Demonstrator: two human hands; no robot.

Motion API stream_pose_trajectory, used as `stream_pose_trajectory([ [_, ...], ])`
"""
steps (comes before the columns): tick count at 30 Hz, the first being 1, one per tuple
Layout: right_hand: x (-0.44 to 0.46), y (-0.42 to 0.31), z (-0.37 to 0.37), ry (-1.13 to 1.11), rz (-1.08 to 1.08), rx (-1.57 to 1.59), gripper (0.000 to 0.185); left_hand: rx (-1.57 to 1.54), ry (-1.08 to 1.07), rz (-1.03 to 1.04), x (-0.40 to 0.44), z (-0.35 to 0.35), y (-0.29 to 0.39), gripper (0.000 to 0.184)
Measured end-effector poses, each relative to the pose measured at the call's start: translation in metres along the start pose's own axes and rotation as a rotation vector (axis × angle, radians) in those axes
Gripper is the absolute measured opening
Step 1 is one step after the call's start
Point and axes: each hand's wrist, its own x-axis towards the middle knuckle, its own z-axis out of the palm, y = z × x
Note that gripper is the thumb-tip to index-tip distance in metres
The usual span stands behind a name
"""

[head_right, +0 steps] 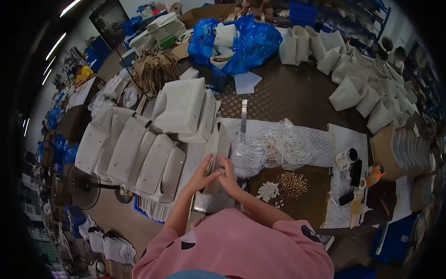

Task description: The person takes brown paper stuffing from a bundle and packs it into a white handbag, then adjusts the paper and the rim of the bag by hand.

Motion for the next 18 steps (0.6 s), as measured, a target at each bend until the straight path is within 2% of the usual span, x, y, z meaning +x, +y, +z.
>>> stream_pose_trajectory([
  [2, 0.010, 0.022, 0.006, 0.051, -0.036, -0.079, 0.064, 0.014, -0.078, 0.008, 0.024, -0.005, -0.015, 0.085],
  [3, -0.017, 0.001, 0.027, 0.073, 0.121, 0.053, 0.064, 0.057, -0.099, -0.064, -0.011, -0.018, 0.013, 0.084],
  [5, -0.010, 0.009, 0.010, 0.077, 0.400, 0.168, 0.065, 0.007, -0.117, -0.122, -0.005, -0.015, 0.024, 0.082],
  [6, -0.003, 0.012, 0.002, 0.074, 0.319, 0.145, 0.071, -0.062, -0.095, -0.138, 0.004, -0.013, -0.001, 0.072],
  [9, 0.012, -0.003, 0.008, 0.121, 0.084, -0.060, 0.082, -0.191, 0.011, -0.124, 0.002, -0.014, -0.002, 0.061],
  [11, 0.019, -0.012, 0.023, 0.137, 0.023, -0.129, 0.089, -0.107, 0.005, -0.110, -0.002, -0.017, -0.008, 0.053],
  [12, 0.024, -0.015, 0.027, 0.149, 0.003, -0.158, 0.092, 0.033, 0.018, -0.012, -0.002, -0.019, -0.015, 0.054],
  [13, 0.030, -0.005, 0.034, 0.139, 0.023, -0.160, 0.094, 0.169, 0.026, 0.090, -0.003, -0.019, -0.011, 0.054],
  [15, 0.040, 0.022, 0.043, 0.122, 0.059, -0.184, 0.097, 0.307, 0.026, 0.016, -0.005, -0.024, 0.015, 0.050],
  [16, 0.043, 0.026, 0.043, 0.129, 0.041, -0.171, 0.091, 0.370, 0.024, -0.019, -0.005, -0.027, 0.025, 0.049],
  [18, 0.041, 0.024, 0.025, 0.081, 0.178, -0.086, 0.085, 0.569, 0.165, 0.009, 0.002, -0.047, 0.010, 0.043],
])
